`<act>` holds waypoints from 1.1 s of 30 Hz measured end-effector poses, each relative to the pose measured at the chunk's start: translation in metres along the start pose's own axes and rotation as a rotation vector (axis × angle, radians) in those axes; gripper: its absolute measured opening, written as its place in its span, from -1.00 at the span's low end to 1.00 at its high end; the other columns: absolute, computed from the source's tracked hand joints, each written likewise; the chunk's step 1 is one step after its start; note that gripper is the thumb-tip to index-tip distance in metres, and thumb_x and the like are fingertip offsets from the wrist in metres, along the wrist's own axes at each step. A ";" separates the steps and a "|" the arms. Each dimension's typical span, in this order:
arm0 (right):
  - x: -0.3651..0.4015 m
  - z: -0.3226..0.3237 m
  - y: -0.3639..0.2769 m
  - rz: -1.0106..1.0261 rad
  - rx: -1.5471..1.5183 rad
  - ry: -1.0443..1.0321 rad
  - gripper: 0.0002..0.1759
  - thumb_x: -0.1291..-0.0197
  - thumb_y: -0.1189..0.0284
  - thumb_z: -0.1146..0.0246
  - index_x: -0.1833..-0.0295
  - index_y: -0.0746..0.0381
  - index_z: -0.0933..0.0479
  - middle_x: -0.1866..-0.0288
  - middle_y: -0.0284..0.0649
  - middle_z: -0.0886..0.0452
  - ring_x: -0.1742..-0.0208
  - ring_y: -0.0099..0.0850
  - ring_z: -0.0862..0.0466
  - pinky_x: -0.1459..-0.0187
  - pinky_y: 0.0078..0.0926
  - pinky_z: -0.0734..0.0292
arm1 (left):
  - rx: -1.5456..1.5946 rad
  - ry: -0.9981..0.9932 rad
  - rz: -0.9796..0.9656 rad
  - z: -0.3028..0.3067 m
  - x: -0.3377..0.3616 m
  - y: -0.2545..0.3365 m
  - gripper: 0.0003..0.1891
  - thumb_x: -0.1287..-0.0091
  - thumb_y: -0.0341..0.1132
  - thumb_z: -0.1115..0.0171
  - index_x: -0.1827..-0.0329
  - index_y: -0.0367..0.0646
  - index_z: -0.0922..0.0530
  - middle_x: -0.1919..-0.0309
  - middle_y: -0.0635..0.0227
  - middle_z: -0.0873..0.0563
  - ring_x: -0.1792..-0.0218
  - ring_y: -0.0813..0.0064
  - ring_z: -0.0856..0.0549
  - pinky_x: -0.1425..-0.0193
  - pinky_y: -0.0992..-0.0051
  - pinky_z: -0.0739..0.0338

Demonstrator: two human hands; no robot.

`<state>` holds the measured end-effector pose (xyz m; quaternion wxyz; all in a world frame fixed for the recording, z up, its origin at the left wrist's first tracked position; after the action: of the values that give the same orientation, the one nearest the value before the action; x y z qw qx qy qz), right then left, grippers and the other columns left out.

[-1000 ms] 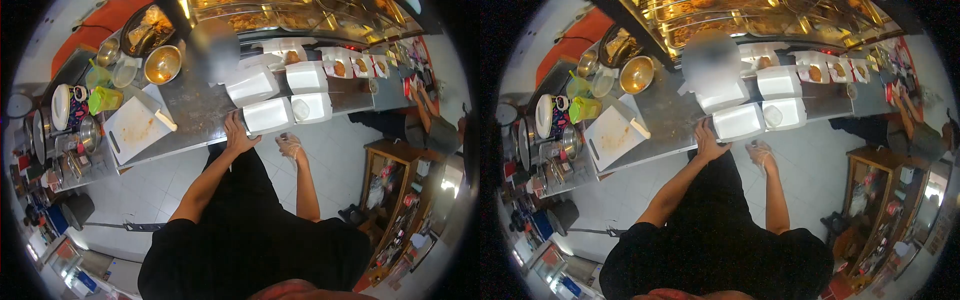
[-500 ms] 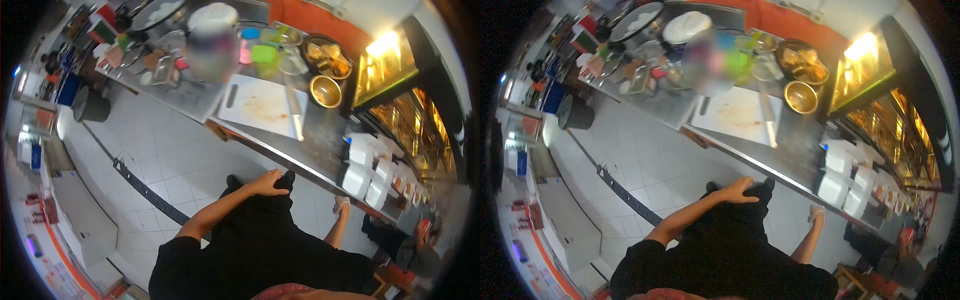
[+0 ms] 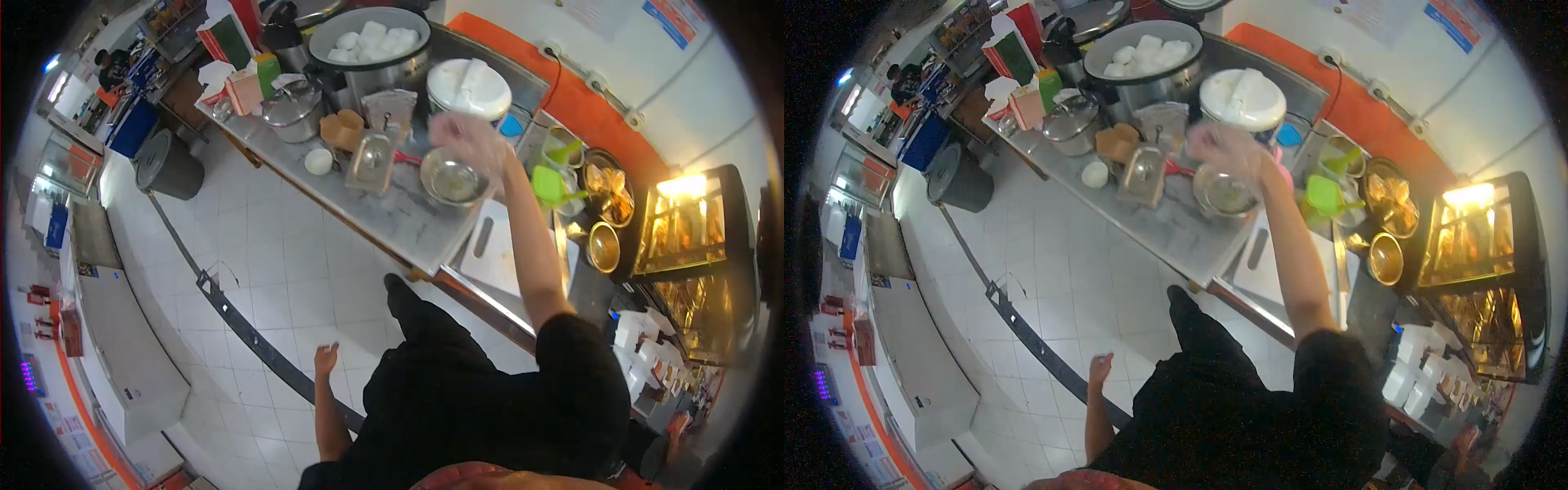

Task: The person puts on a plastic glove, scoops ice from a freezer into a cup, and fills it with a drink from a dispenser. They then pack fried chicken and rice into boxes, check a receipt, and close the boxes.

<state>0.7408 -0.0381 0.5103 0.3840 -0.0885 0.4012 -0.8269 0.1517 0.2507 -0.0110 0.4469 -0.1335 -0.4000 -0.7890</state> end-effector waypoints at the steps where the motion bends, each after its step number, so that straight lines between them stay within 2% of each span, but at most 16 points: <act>1: -0.062 0.009 -0.008 0.046 0.110 0.065 -0.63 -0.32 0.19 -0.31 -0.07 0.24 -0.60 0.22 -0.25 -0.66 0.16 -0.48 -0.62 0.04 -0.41 -0.57 | -0.024 0.019 0.053 0.006 0.001 -0.021 -0.37 -0.25 0.19 -0.38 0.03 -0.32 -0.66 0.15 -0.16 -0.76 0.02 -0.12 -0.73 -0.10 0.11 -0.60; 3: -0.195 0.014 0.008 0.187 0.364 0.176 -0.55 -0.23 0.08 -0.26 0.03 0.25 -0.65 0.16 -0.04 -0.74 0.06 -0.09 -0.73 0.01 -0.18 -0.60 | 0.073 0.006 0.208 0.015 0.010 -0.036 -0.50 -0.31 0.10 -0.31 0.35 -0.28 -0.70 0.32 -0.15 -0.76 0.12 -0.18 -0.73 0.04 0.03 -0.58; 4: -0.252 0.008 0.021 0.102 0.359 0.172 -0.50 -0.22 0.06 -0.28 -0.08 0.23 -0.60 0.04 -0.03 -0.73 -0.02 -0.09 -0.72 -0.07 -0.18 -0.58 | 0.097 0.068 0.224 0.017 0.020 -0.044 -0.54 -0.33 0.05 -0.30 0.46 -0.24 -0.68 0.42 -0.13 -0.75 0.35 -0.18 -0.72 0.31 0.02 -0.51; 5: -0.305 0.005 0.033 0.017 0.356 0.166 -0.43 -0.20 0.04 -0.30 -0.18 0.22 -0.56 -0.08 -0.02 -0.72 -0.10 -0.08 -0.70 -0.16 -0.17 -0.56 | -0.407 0.119 -0.611 0.025 0.037 -0.009 -0.56 -0.35 0.01 -0.29 0.48 -0.22 -0.65 0.57 -0.02 -0.70 0.61 0.05 -0.65 0.52 0.13 -0.40; 7: -0.401 -0.014 0.066 -0.106 0.647 -0.027 -0.46 -0.12 0.11 -0.34 -0.13 0.22 -0.64 -0.14 0.01 -0.71 -0.17 -0.11 -0.69 -0.16 -0.17 -0.56 | 0.918 -0.219 0.666 0.011 0.055 -0.054 -0.61 -0.39 -0.06 -0.26 0.50 -0.19 -0.58 0.71 0.36 -0.52 0.69 0.49 -0.52 0.63 0.37 -0.34; 8: -0.443 -0.025 0.088 -0.165 0.791 -0.132 -0.47 -0.08 0.14 -0.37 -0.11 0.23 -0.69 -0.16 0.02 -0.70 -0.20 -0.12 -0.68 -0.16 -0.17 -0.56 | 0.707 -0.112 0.759 0.015 0.064 -0.041 -0.62 -0.39 -0.07 -0.27 0.46 -0.20 -0.59 0.66 0.35 -0.56 0.67 0.49 -0.54 0.63 0.39 -0.33; 9: -0.480 -0.033 0.126 -0.155 0.807 -0.214 -0.41 -0.08 0.12 -0.37 -0.19 0.23 -0.62 -0.19 0.02 -0.68 -0.21 -0.09 -0.67 -0.19 -0.18 -0.56 | 0.492 -0.007 0.846 0.024 0.073 -0.027 -0.64 -0.39 -0.08 -0.28 0.41 -0.22 -0.60 0.60 0.35 -0.61 0.64 0.49 -0.56 0.63 0.41 -0.33; 12: -0.545 -0.060 0.202 -0.151 0.846 -0.431 -0.25 -0.07 0.08 -0.38 -0.35 0.23 -0.47 -0.24 -0.01 -0.65 -0.23 -0.04 -0.65 -0.24 -0.20 -0.57 | 0.687 0.073 0.876 0.046 0.086 0.019 -0.65 -0.40 -0.08 -0.27 0.29 -0.26 -0.61 0.48 0.33 -0.67 0.56 0.50 -0.63 0.61 0.46 -0.37; 19: -0.548 -0.045 0.164 -0.256 0.541 -0.170 -0.23 -0.12 0.02 -0.40 -0.39 0.19 -0.47 -0.26 -0.07 -0.60 -0.20 -0.11 -0.66 -0.15 -0.20 -0.67 | 0.632 -0.123 0.672 0.062 0.037 0.054 -0.54 -0.42 -0.04 -0.36 -0.13 -0.24 -0.52 0.25 0.29 -0.74 0.32 0.48 -0.74 0.48 0.52 -0.49; 24: -0.445 0.019 0.091 -0.166 -0.095 0.042 -0.21 -0.15 -0.03 -0.41 -0.41 0.16 -0.46 -0.27 -0.12 -0.57 -0.17 -0.16 -0.67 -0.09 -0.21 -0.74 | 0.715 -0.097 0.481 0.088 -0.026 0.030 -0.54 -0.43 -0.03 -0.31 -0.18 -0.20 -0.49 0.23 0.26 -0.75 0.27 0.42 -0.77 0.41 0.45 -0.51; 25: -0.392 0.039 0.054 0.342 0.111 0.146 -0.26 -0.22 -0.03 -0.38 -0.41 0.15 -0.47 -0.27 -0.12 -0.57 -0.18 -0.19 -0.66 -0.06 -0.23 -0.76 | 0.764 -0.122 0.444 0.091 -0.036 0.020 -0.54 -0.44 -0.03 -0.29 -0.18 -0.20 -0.49 0.22 0.24 -0.75 0.26 0.40 -0.77 0.41 0.44 -0.51; 27: -0.272 0.060 0.007 0.383 -0.130 0.138 -0.37 -0.34 0.03 -0.31 -0.39 0.15 -0.49 -0.28 -0.14 -0.55 -0.24 -0.25 -0.61 -0.06 -0.24 -0.77 | 0.680 -0.088 0.528 0.098 -0.043 0.015 -0.56 -0.44 -0.04 -0.26 -0.15 -0.21 -0.51 0.21 0.21 -0.76 0.26 0.36 -0.77 0.40 0.41 -0.51; 28: -0.213 0.052 0.001 -0.049 -0.616 0.096 -0.44 -0.40 0.08 -0.27 -0.38 0.15 -0.50 -0.29 -0.15 -0.54 -0.28 -0.28 -0.58 -0.10 -0.23 -0.76 | 0.632 -0.075 0.567 0.097 -0.046 0.019 -0.57 -0.44 -0.04 -0.25 -0.14 -0.21 -0.52 0.20 0.19 -0.76 0.26 0.35 -0.76 0.40 0.40 -0.51; 30: -0.094 0.031 0.013 -0.159 -0.993 0.157 -0.36 -0.31 0.06 -0.37 -0.38 0.17 -0.49 -0.29 -0.13 -0.56 -0.22 -0.33 -0.62 -0.09 -0.26 -0.68 | 0.526 -0.139 0.536 0.097 -0.052 0.024 -0.57 -0.44 -0.04 -0.25 -0.13 -0.21 -0.52 0.20 0.19 -0.76 0.25 0.35 -0.76 0.39 0.40 -0.52; 31: -0.028 0.012 0.006 -0.325 -0.670 0.460 -0.41 -0.33 0.08 -0.36 -0.36 0.16 -0.52 -0.35 -0.13 -0.53 -0.29 -0.33 -0.57 -0.11 -0.25 -0.68 | 0.457 -0.189 0.502 0.096 -0.056 0.027 -0.57 -0.44 -0.04 -0.25 -0.13 -0.21 -0.52 0.20 0.19 -0.76 0.25 0.34 -0.76 0.39 0.40 -0.52; 33: 0.084 -0.011 0.049 -0.535 -0.747 0.526 -0.39 -0.31 0.11 -0.38 -0.38 0.16 -0.51 -0.40 -0.16 -0.51 -0.36 -0.31 -0.53 -0.16 -0.27 -0.64 | 0.313 -0.304 0.423 0.092 -0.058 0.033 -0.57 -0.44 -0.04 -0.25 -0.13 -0.22 -0.52 0.19 0.18 -0.76 0.25 0.34 -0.76 0.38 0.39 -0.52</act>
<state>0.7054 -0.1098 0.4531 -0.0116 -0.1082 0.7148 -0.6908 0.1976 0.3451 0.0317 0.5515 -0.2598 -0.5425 -0.5780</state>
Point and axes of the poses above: each hand's wrist, its own x-axis away from the middle knuckle, its own z-axis out of the back of the hand, y = z × x, the point moved 6 cm from there along -x, towards the middle knuckle
